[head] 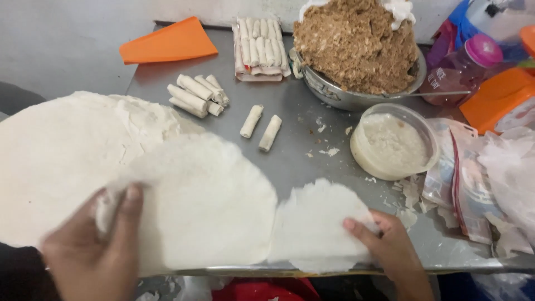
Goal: Manually assembling and rolling lumpia spring rolls at a high speed on a production table.
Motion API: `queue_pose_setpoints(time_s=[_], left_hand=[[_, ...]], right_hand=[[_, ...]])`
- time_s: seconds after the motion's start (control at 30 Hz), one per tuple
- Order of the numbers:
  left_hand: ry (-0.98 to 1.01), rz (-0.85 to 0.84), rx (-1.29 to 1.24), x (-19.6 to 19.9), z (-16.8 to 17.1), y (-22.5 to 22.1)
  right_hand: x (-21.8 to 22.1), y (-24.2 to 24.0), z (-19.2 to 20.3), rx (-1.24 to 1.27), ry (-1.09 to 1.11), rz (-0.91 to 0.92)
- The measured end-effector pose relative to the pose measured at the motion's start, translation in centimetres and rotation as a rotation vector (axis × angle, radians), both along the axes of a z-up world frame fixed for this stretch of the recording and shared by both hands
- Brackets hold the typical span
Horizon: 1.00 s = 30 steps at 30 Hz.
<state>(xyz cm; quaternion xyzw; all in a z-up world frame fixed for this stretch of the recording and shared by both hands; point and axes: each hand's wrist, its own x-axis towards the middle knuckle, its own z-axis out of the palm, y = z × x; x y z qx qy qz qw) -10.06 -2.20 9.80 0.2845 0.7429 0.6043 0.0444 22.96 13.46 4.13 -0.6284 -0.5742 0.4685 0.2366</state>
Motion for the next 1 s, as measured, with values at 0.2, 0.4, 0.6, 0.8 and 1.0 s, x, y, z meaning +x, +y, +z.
queue_pose_setpoints(time_s=[0.2,0.4,0.6,0.8,1.0], left_hand=[[0.165,0.255,-0.354,-9.4,1.6,1.2],[0.373,0.282,-0.601,-5.4,0.0,0.4],[0.715,-0.149,-0.05,3.7,1.6,3.4],[0.595,-0.56,-0.262,5.8,-5.2,6.0],[0.477,-0.955,-0.164,11.4,-9.6,9.3]], right_hand=[[-0.7,0.3,1.9,0.089,0.02,-0.11],[-3.2,0.3,-0.5,-0.225,0.427,0.149],[-3.7,2.9,1.0,0.013,0.828,0.079],[4.1,7.4,-0.8,0.403,-0.278,0.651],[4.1,14.4,3.2,0.912,-0.469,0.441]])
